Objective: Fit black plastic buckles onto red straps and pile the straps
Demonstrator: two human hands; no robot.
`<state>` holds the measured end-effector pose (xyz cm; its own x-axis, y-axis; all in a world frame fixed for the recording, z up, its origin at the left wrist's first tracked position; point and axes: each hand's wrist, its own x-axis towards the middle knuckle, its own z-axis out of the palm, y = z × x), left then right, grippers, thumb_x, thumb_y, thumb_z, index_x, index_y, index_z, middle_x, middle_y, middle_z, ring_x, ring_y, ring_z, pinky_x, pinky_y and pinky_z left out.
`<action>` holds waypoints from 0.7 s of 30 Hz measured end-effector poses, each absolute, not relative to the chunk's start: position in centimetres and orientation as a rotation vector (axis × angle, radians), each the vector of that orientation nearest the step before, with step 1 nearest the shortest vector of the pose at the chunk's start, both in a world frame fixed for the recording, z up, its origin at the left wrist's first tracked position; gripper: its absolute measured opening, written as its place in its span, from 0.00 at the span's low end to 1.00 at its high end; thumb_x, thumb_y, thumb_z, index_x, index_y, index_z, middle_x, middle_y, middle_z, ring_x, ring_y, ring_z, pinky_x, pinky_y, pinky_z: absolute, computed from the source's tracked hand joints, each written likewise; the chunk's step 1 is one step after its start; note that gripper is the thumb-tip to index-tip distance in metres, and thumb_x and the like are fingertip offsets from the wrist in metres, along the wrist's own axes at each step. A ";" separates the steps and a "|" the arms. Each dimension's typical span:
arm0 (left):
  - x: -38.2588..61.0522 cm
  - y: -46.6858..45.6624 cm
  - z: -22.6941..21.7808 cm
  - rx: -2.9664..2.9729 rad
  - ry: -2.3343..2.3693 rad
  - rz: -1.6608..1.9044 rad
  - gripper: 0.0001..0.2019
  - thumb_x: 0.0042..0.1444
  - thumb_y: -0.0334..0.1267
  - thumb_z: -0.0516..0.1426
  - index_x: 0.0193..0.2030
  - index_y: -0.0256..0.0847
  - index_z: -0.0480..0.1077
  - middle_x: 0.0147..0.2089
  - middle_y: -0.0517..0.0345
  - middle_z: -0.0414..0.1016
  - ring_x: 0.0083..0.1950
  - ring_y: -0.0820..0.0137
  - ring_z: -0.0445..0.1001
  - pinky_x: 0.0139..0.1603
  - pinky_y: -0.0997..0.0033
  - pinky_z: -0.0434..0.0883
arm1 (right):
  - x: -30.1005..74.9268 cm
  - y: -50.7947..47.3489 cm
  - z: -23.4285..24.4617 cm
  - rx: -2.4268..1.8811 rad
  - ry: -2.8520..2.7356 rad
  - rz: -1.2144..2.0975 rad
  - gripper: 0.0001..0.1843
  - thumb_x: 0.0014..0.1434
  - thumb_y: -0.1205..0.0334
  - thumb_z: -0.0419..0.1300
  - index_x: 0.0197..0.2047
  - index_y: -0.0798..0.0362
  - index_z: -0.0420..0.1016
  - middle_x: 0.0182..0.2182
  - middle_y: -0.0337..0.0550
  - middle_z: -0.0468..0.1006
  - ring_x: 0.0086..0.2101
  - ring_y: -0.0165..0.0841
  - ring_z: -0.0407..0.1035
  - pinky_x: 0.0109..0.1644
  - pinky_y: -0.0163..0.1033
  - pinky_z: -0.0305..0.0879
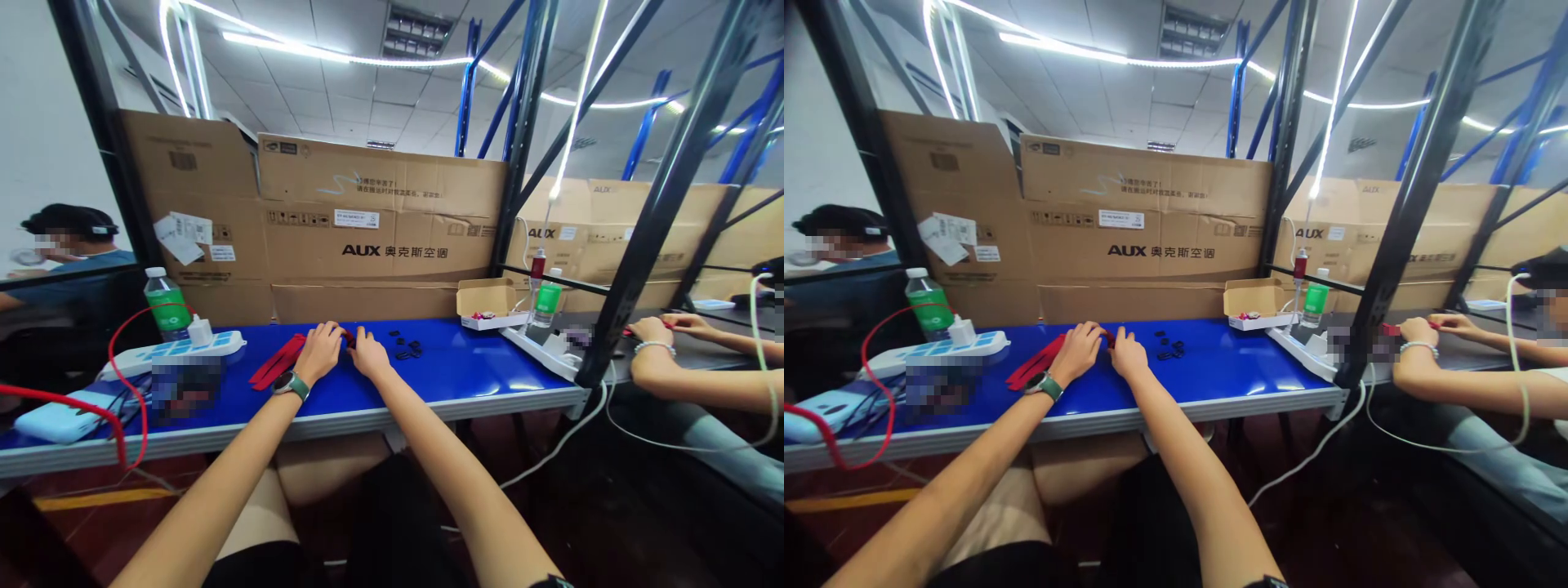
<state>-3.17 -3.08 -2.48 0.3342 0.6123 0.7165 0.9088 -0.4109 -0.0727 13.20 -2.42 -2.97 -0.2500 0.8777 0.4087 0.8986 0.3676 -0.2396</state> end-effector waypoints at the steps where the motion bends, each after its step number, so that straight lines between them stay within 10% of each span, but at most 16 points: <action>1: -2.8 -3.5 -2.3 -2.158 -1.287 -0.768 0.14 0.62 0.29 0.50 0.50 0.40 0.72 0.56 0.42 0.71 0.55 0.54 0.69 0.54 0.54 0.66 | 13.2 -2.4 -3.0 -1.534 -2.147 -0.068 0.34 0.68 0.51 0.55 0.70 0.57 0.50 0.57 0.66 0.70 0.45 0.46 0.77 0.47 0.45 0.71; 13: -3.6 -3.5 -2.6 -2.045 -1.592 -0.765 0.15 0.58 0.27 0.50 0.47 0.41 0.73 0.52 0.43 0.72 0.53 0.55 0.70 0.53 0.56 0.65 | 14.0 -1.6 -2.2 -1.547 -2.030 -0.064 0.15 0.70 0.56 0.48 0.49 0.54 0.72 0.49 0.55 0.75 0.46 0.40 0.74 0.50 0.40 0.67; 21: -5.1 -2.6 -4.0 -1.936 -2.001 -0.697 0.16 0.57 0.32 0.51 0.48 0.34 0.76 0.50 0.34 0.74 0.54 0.46 0.72 0.51 0.48 0.67 | 13.7 -1.8 -1.3 -1.231 -2.030 0.442 0.23 0.74 0.57 0.32 0.60 0.53 0.60 0.34 0.42 0.80 0.31 0.30 0.77 0.35 0.31 0.69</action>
<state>-5.09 -2.65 -4.01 -0.0699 0.8580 0.5088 0.9884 -0.0093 0.1514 13.66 -1.85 -1.28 -0.2934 0.8703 0.3957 0.6268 0.4876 -0.6077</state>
